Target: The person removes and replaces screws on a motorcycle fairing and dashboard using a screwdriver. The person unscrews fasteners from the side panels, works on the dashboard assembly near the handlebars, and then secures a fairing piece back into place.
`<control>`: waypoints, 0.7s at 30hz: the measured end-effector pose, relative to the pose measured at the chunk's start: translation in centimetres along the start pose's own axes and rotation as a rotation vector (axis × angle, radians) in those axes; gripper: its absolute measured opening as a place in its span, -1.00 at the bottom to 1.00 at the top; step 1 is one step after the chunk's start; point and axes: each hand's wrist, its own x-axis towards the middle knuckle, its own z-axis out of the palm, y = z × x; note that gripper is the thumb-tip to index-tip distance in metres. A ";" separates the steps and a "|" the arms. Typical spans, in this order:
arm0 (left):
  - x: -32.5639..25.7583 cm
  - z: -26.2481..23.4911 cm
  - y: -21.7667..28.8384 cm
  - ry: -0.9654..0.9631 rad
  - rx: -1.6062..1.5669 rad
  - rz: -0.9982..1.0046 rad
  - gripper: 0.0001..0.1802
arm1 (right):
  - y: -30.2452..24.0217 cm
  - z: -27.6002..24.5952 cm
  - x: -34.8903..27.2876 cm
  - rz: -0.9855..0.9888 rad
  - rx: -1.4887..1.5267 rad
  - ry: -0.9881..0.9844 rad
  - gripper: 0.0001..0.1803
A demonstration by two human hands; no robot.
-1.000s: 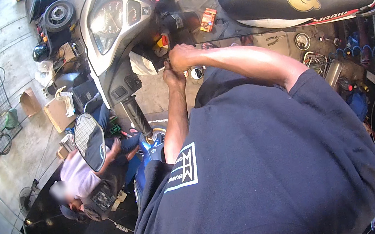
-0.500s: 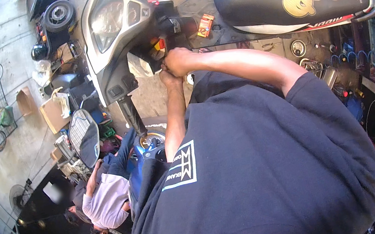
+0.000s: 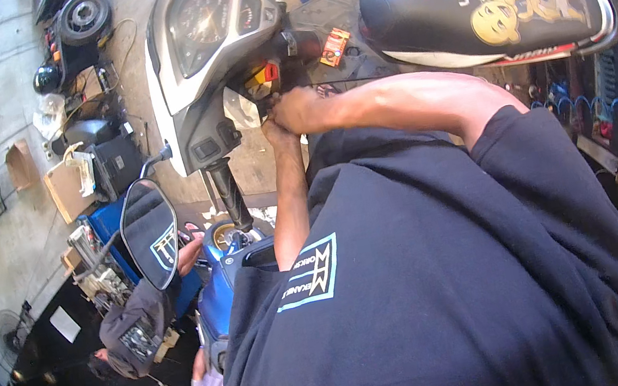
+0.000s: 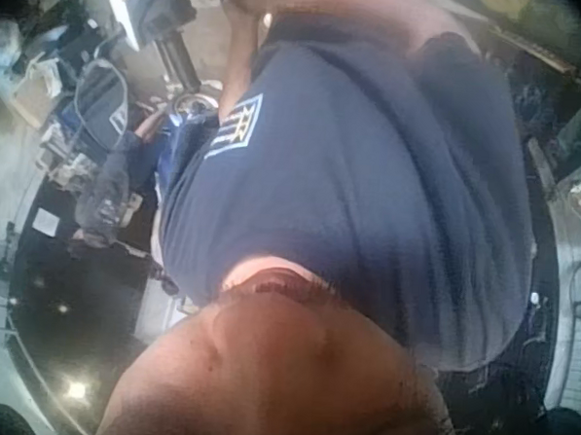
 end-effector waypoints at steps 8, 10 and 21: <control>1.2 -1.1 -0.2 -0.055 -0.197 0.010 -0.67 | 2.4 0.8 -1.1 -0.044 0.055 0.135 -0.67; 0.7 1.2 -1.2 0.168 -0.106 0.078 -0.68 | 2.7 -0.1 -2.2 0.029 0.285 0.170 -0.61; 0.1 0.9 1.2 0.051 0.111 0.004 -0.52 | 3.6 1.7 -3.4 -0.342 0.187 0.504 -0.71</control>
